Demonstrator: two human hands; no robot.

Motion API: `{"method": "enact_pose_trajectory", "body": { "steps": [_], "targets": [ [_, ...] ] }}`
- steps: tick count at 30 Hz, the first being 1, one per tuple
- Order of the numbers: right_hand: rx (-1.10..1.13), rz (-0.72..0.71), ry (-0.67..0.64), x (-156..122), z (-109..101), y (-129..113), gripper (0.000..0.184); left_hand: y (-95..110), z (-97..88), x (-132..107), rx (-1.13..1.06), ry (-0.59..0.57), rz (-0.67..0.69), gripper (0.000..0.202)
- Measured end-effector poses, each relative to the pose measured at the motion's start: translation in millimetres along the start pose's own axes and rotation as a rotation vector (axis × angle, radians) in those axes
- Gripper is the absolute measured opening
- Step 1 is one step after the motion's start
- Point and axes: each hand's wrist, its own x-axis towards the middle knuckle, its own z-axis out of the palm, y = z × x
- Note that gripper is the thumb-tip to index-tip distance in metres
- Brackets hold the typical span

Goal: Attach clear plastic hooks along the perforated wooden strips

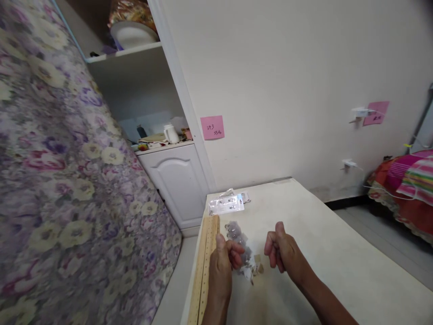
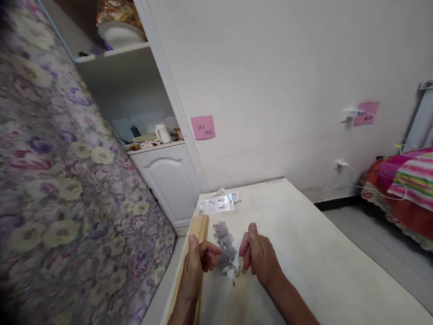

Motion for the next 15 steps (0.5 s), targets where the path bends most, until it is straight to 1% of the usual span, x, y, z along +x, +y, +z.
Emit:
{"method": "enact_pose_trajectory", "body": {
  "steps": [4,9,12,15],
  "targets": [
    [0.008,0.018,-0.019,2.5,-0.5,6.5,0.076,0.2,1.5,-0.2,0.000,0.006,-0.016,0.080],
    [0.008,0.038,-0.040,6.0,0.4,17.3,0.076,-6.5,1.2,-1.9,0.001,-0.007,-0.004,0.080],
    [0.009,0.055,-0.072,6.4,1.6,19.6,0.076,-9.8,0.1,-2.0,0.005,-0.004,-0.004,0.080],
    [0.012,0.057,-0.061,5.4,3.9,19.2,0.075,-10.4,-0.9,-1.5,-0.005,0.004,-0.013,0.078]
  ]
}}
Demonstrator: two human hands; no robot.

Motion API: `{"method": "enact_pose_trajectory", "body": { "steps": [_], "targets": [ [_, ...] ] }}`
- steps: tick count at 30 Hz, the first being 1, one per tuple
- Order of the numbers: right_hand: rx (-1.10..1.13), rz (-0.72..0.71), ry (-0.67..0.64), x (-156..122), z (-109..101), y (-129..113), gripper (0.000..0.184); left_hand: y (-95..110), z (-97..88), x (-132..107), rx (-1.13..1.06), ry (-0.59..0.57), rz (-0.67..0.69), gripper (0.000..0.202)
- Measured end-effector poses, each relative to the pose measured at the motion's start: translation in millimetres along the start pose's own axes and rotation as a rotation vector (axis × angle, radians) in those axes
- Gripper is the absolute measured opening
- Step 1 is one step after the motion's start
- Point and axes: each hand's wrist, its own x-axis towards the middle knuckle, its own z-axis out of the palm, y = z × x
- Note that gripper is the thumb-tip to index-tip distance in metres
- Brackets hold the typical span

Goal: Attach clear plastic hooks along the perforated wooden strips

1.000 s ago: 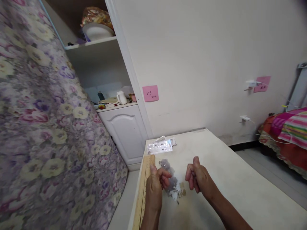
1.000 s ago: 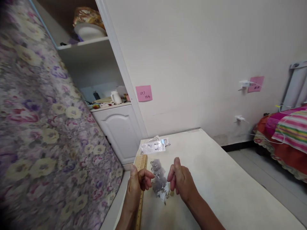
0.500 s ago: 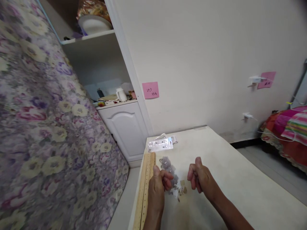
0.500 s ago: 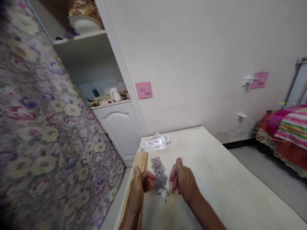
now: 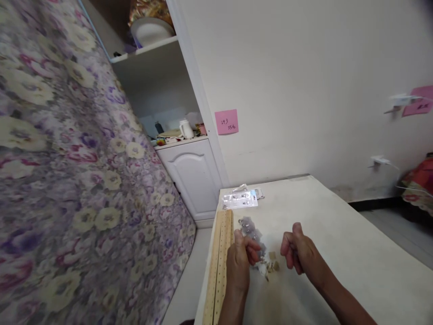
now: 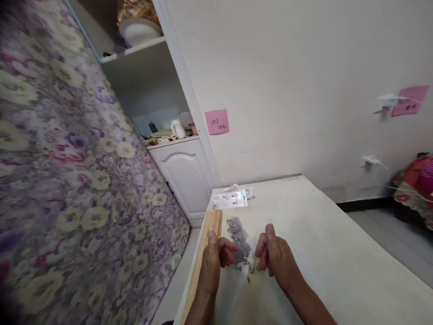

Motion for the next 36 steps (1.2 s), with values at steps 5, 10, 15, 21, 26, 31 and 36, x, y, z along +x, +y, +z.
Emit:
{"method": "enact_pose_trajectory", "body": {
  "steps": [5,10,15,21,26,31,36],
  "targets": [
    [-0.021,0.001,0.016,4.0,2.7,10.1,0.070,-6.7,-2.7,0.0,-0.020,0.039,-0.009,0.072],
    [-0.236,0.003,-0.009,10.1,1.3,55.9,0.044,-47.4,-4.5,-10.3,0.150,0.048,-0.039,0.045],
    [-0.381,0.099,-0.075,-4.9,13.4,121.6,0.026,-95.9,-18.4,-38.3,0.425,0.044,-0.007,0.030],
    [-0.655,0.019,-0.113,-26.8,32.5,163.9,0.025,-112.7,-53.7,-60.6,0.921,0.172,-0.066,0.037],
    [-0.716,0.026,-0.116,-28.7,32.9,165.2,0.024,-119.4,-57.2,-57.1,1.095,0.093,-0.234,0.039],
    [-0.632,0.034,-0.100,-29.0,32.6,160.8,0.024,-115.1,-54.5,-50.2,1.077,0.065,-0.280,0.031],
    [-0.206,0.074,-0.191,-26.8,54.7,145.2,0.019,-99.3,-52.0,-51.4,1.040,0.046,-0.357,0.033]
  ]
}}
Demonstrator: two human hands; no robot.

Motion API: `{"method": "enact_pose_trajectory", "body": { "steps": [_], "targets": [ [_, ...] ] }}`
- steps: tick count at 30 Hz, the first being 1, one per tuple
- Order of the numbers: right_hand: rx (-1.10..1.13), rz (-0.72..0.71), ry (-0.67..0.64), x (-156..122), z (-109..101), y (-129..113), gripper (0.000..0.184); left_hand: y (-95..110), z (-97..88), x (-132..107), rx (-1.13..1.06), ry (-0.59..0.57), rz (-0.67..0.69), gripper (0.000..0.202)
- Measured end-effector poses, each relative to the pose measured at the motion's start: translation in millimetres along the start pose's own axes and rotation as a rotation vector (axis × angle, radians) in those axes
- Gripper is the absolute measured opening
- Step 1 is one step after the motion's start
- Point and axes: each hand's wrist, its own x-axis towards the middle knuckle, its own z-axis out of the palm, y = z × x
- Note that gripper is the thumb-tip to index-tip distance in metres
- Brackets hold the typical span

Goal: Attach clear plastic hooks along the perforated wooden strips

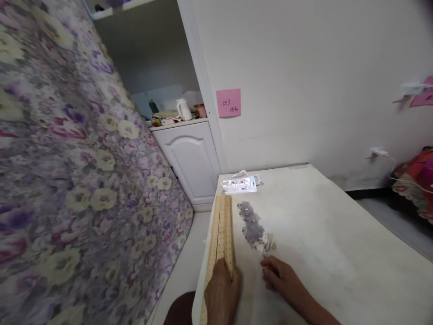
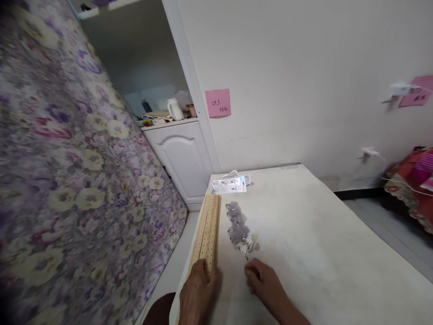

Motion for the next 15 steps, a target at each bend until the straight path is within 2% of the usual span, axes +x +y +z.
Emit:
{"method": "enact_pose_trajectory", "body": {
  "steps": [2,5,9,11,15],
  "targets": [
    [0.115,-0.046,-0.013,5.9,14.5,-10.4,0.026,3.3,-2.0,-5.9,-0.049,-0.040,-0.011,0.034],
    [0.175,-0.090,0.003,17.8,37.7,-22.6,0.043,5.2,3.4,-17.7,-0.189,-0.086,-0.010,0.036],
    [0.209,-0.048,0.070,28.2,59.0,-31.3,0.054,4.2,28.1,-37.9,-0.353,-0.023,-0.010,0.046],
    [0.251,-0.036,0.068,26.7,63.2,-34.2,0.057,5.6,43.9,-48.7,-0.389,0.007,-0.008,0.052],
    [0.287,-0.042,0.065,13.2,54.6,-39.3,0.064,12.7,67.2,-66.0,-0.445,-0.114,-0.018,0.066]
  ]
}}
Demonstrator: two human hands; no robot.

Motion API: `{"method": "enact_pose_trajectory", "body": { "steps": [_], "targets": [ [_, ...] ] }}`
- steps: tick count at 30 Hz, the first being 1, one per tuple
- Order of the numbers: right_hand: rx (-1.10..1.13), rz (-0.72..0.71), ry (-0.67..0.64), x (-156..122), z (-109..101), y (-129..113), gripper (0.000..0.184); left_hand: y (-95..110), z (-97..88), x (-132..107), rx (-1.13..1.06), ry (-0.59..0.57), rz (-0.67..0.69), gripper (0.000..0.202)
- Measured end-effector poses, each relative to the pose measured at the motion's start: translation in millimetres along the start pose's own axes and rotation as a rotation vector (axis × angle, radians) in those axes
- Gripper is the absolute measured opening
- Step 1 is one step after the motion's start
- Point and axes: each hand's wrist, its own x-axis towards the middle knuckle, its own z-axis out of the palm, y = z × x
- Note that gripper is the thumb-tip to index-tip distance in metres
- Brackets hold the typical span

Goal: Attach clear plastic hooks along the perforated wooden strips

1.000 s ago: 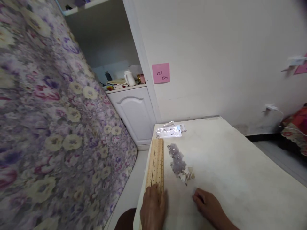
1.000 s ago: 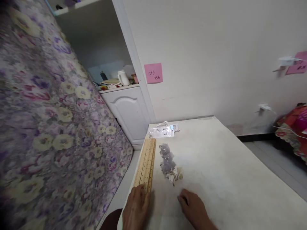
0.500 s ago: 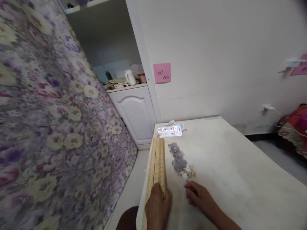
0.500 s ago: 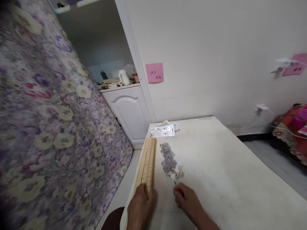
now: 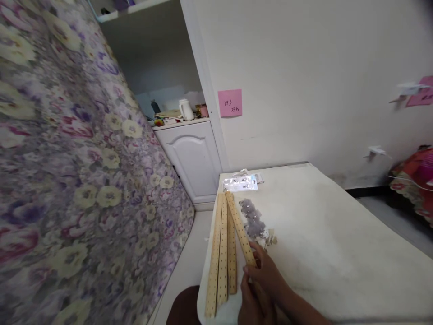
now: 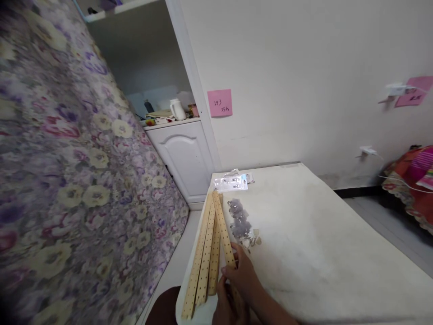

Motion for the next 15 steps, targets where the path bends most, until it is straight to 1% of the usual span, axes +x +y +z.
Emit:
{"method": "enact_pose_trajectory", "body": {
  "steps": [1,2,4,5,7,8,10,12,15],
  "targets": [
    [-0.029,-0.007,0.016,-3.9,-6.4,-2.9,0.064,-0.5,3.2,-2.3,-0.011,-0.042,0.022,0.071],
    [-0.066,-0.020,0.027,-8.1,-14.8,-5.7,0.063,-1.2,4.8,-3.9,-0.018,-0.085,0.072,0.075],
    [-0.148,-0.072,0.025,-18.4,-36.3,-10.4,0.062,-3.9,3.3,-5.2,-0.016,-0.150,0.232,0.076],
    [-0.195,-0.112,0.003,-25.0,-48.8,-11.5,0.061,-5.6,0.7,-5.0,-0.009,-0.160,0.320,0.071],
    [-0.311,-0.179,-0.025,-41.6,-74.7,-10.4,0.059,-8.9,-6.8,-3.2,-0.003,-0.124,0.451,0.053],
    [-0.385,-0.183,-0.030,-51.4,-87.3,-8.0,0.058,-9.9,-11.0,-1.6,-0.007,-0.095,0.479,0.046],
    [-0.515,-0.192,-0.054,-72.3,-110.2,0.4,0.058,-10.7,-18.2,2.7,-0.022,-0.050,0.490,0.039],
    [-0.595,-0.204,-0.045,-91.7,-129.6,11.4,0.062,-10.2,-22.1,8.5,-0.026,-0.025,0.475,0.038],
    [-0.676,-0.166,-0.011,-111.3,-152.1,27.3,0.062,-9.2,-20.4,19.0,-0.015,0.027,0.465,0.040]
  ]
}}
